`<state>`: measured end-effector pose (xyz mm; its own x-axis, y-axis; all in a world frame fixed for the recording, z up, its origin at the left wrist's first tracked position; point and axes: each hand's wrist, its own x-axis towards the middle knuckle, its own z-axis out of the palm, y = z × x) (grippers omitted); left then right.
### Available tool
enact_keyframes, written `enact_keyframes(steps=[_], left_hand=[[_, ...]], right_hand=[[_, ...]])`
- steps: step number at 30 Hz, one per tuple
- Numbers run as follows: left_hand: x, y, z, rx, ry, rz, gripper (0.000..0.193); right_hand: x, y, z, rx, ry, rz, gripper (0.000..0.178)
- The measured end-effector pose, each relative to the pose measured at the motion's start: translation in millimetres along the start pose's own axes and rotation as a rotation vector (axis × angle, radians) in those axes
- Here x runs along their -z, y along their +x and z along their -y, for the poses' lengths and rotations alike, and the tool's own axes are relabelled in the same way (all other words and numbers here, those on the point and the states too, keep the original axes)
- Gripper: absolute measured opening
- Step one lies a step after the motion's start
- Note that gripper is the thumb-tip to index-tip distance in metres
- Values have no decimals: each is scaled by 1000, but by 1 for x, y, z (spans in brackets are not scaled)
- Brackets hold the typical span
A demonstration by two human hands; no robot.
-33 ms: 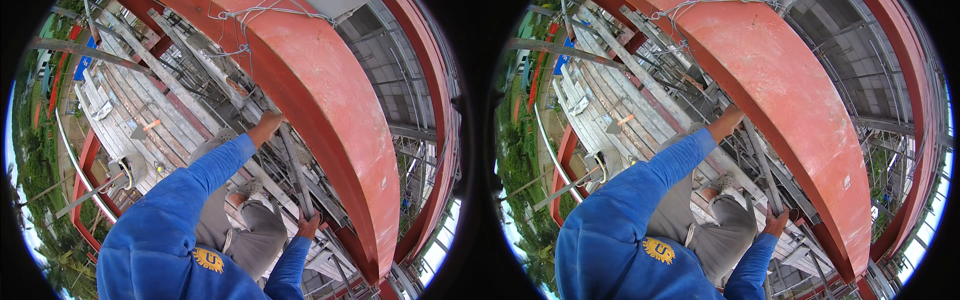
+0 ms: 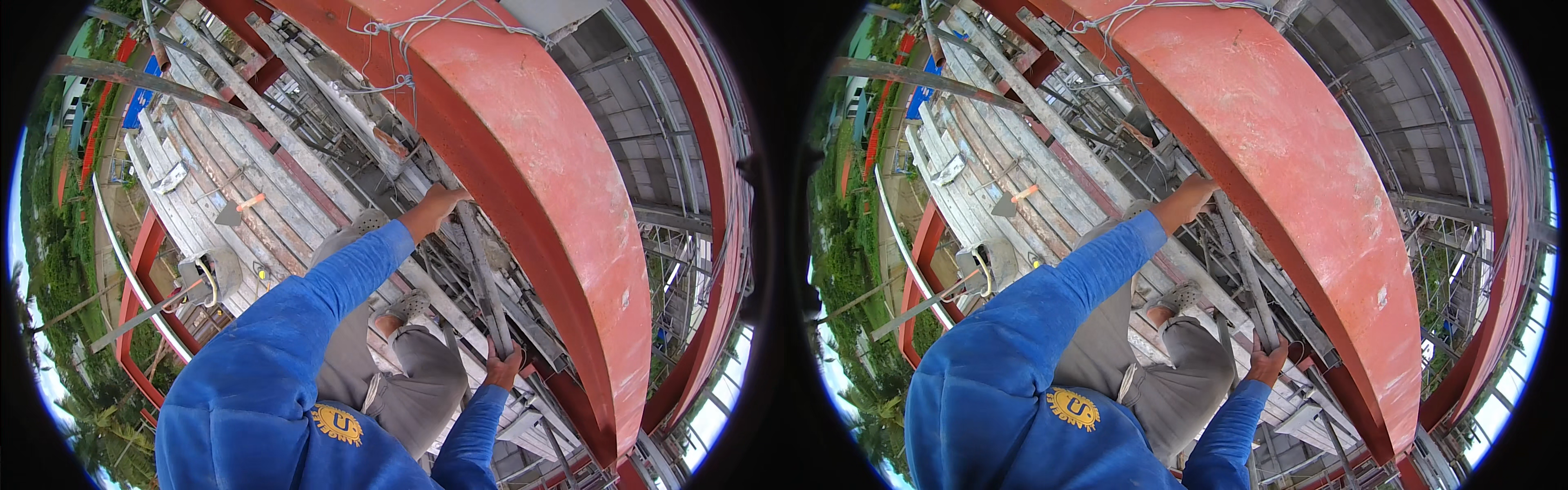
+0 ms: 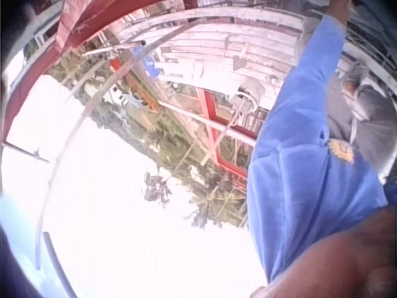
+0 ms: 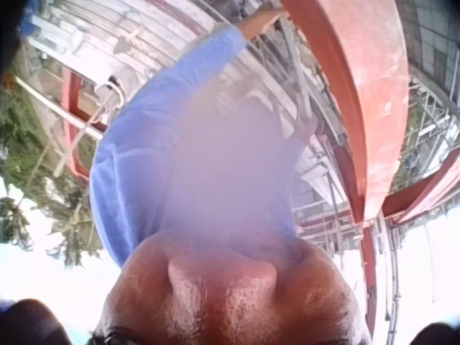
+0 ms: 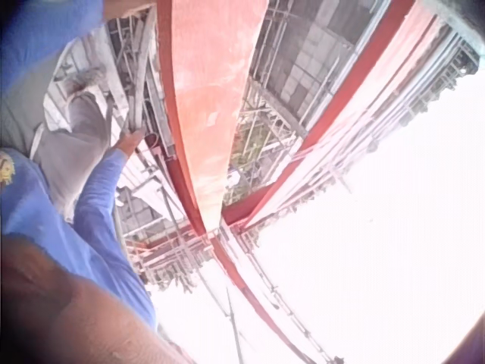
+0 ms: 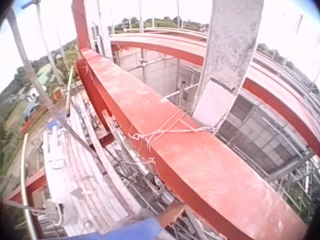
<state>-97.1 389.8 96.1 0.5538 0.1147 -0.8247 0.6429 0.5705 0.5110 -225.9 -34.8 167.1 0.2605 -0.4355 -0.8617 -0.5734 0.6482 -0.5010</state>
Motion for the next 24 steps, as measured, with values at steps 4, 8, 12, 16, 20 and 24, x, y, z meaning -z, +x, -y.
enact_keyframes(steps=[4,8,12,16,20,24], left_hand=[[59,-65,-9,-12,128,221,66],[155,-96,-45,-12,299,57,41],[232,-44,-103,-270,214,-173,34],[260,12,-168,-496,35,-23,36],[235,33,-196,-325,359,129,35],[211,67,-208,-392,488,122,36]], right_hand=[[5,21,-10,-25,48,-29,27],[10,43,-2,-12,34,27,30],[7,42,5,219,-149,153,31],[-15,48,20,83,-41,-15,31],[-24,46,24,139,-67,3,25],[-19,53,25,142,-58,-15,35]])
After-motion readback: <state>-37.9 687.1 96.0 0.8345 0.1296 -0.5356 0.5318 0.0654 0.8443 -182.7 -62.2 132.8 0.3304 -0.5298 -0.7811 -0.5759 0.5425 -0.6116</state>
